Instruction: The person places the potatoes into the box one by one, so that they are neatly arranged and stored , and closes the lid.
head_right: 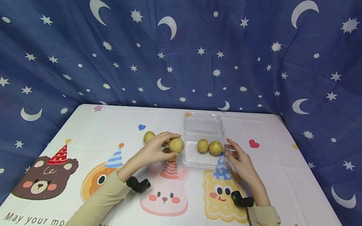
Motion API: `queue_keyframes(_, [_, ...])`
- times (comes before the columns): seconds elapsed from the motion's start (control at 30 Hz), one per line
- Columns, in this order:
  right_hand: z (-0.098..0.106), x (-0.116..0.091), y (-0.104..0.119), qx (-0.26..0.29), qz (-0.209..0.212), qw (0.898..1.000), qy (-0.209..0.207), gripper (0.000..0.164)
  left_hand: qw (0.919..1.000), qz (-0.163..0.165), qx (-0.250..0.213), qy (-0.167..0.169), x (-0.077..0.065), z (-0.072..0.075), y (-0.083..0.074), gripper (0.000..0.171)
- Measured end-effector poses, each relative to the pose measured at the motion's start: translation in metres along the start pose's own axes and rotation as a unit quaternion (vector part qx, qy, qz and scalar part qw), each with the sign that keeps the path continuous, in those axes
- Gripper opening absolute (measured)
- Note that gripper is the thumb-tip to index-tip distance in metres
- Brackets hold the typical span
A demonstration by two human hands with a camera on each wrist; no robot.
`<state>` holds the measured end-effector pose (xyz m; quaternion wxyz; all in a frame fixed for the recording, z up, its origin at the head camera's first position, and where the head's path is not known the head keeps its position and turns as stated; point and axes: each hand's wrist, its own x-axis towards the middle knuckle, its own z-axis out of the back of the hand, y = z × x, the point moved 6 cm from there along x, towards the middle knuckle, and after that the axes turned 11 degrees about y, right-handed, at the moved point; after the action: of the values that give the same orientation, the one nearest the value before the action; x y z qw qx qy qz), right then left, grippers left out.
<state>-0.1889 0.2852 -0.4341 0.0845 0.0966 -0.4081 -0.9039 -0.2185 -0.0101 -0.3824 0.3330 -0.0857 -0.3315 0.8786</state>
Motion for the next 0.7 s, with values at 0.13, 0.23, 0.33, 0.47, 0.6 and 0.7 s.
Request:
queue_keyframes(0.13, [0.001,0.0,0.0,0.002,0.0,1.0,0.0,0.054,0.9999,-0.007,0.015,-0.002,0.008,-0.002,-0.003,0.059])
queue_keyframes(0.23, [0.001,0.0,0.0,0.002,0.002,1.0,0.0,0.054,0.9997,-0.008,0.022,-0.001,0.014,-0.004,-0.004,0.058])
queue_keyframes(0.33, [0.0,0.0,0.0,0.002,0.002,1.0,0.0,0.055,0.9997,-0.005,0.024,0.001,0.02,-0.006,-0.005,0.058])
queue_keyframes(0.47, [0.0,0.0,0.0,0.0,0.004,1.0,-0.001,0.054,0.9998,-0.002,0.02,0.004,0.027,-0.008,-0.006,0.059])
queue_keyframes(0.6, [0.0,0.0,0.001,-0.001,0.009,1.0,-0.002,0.054,0.9998,-0.001,0.016,0.009,0.032,-0.011,-0.007,0.059])
queue_keyframes(0.7, [0.0,0.0,0.0,0.001,0.007,1.0,-0.001,0.054,0.9998,0.001,0.014,0.014,0.036,-0.012,-0.006,0.059])
